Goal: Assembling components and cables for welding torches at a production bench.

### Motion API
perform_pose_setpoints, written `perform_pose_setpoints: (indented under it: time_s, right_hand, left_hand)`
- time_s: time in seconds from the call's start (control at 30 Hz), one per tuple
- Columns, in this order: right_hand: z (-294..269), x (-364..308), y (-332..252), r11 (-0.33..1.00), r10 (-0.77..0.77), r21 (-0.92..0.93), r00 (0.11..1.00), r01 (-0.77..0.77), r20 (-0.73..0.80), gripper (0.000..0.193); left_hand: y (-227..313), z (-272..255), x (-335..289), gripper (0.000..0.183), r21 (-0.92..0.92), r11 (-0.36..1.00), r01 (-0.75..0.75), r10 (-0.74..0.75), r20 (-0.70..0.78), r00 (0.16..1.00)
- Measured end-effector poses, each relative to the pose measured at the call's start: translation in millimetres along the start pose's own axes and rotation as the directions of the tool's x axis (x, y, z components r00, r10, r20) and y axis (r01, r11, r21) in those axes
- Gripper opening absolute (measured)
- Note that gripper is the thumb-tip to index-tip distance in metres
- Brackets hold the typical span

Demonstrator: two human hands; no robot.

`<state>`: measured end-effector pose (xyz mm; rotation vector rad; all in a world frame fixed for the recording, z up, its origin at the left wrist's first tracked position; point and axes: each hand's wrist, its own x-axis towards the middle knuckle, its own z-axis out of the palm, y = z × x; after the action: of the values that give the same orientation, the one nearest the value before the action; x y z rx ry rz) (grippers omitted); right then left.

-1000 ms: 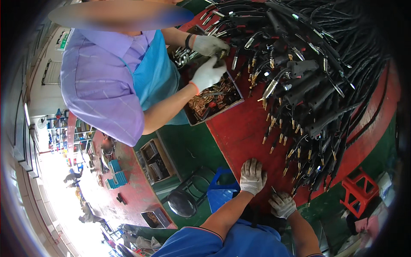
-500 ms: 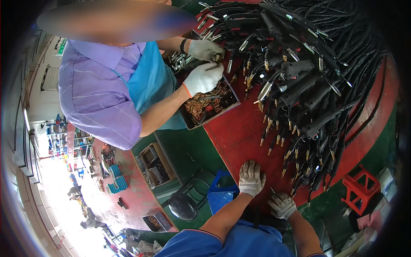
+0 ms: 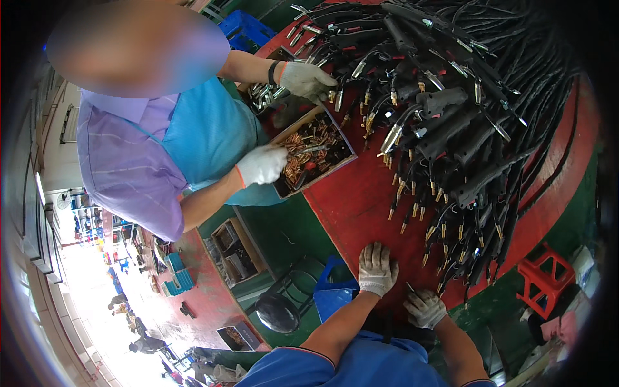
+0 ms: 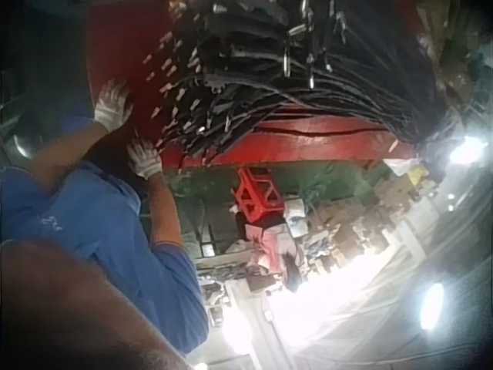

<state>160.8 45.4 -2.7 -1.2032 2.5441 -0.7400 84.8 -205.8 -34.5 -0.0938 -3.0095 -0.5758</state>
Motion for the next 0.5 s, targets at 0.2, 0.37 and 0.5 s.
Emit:
perform_pose_setpoints:
  time_s: [0.2,0.37,0.5]
  right_hand:
    - [-2.2,0.6,-0.9,1.0,0.003,0.008,1.0,-0.003,0.02,0.061]
    - [-1.4,0.3,-1.7,1.0,0.011,0.026,1.0,-0.011,-0.012,0.059]
    - [-5.6,4.8,-1.3,1.0,0.014,0.024,1.0,-0.014,0.009,0.058]
  left_hand:
    - [-1.0,0.4,-0.6,0.067,0.006,1.0,0.0,0.0,0.013,1.0]
    - [-0.5,1.5,-1.4,0.067,0.005,1.0,0.002,-0.002,0.008,1.0]
    - [-1.1,2.4,-1.1,0.068,0.0,1.0,0.002,-0.002,0.007,1.0]
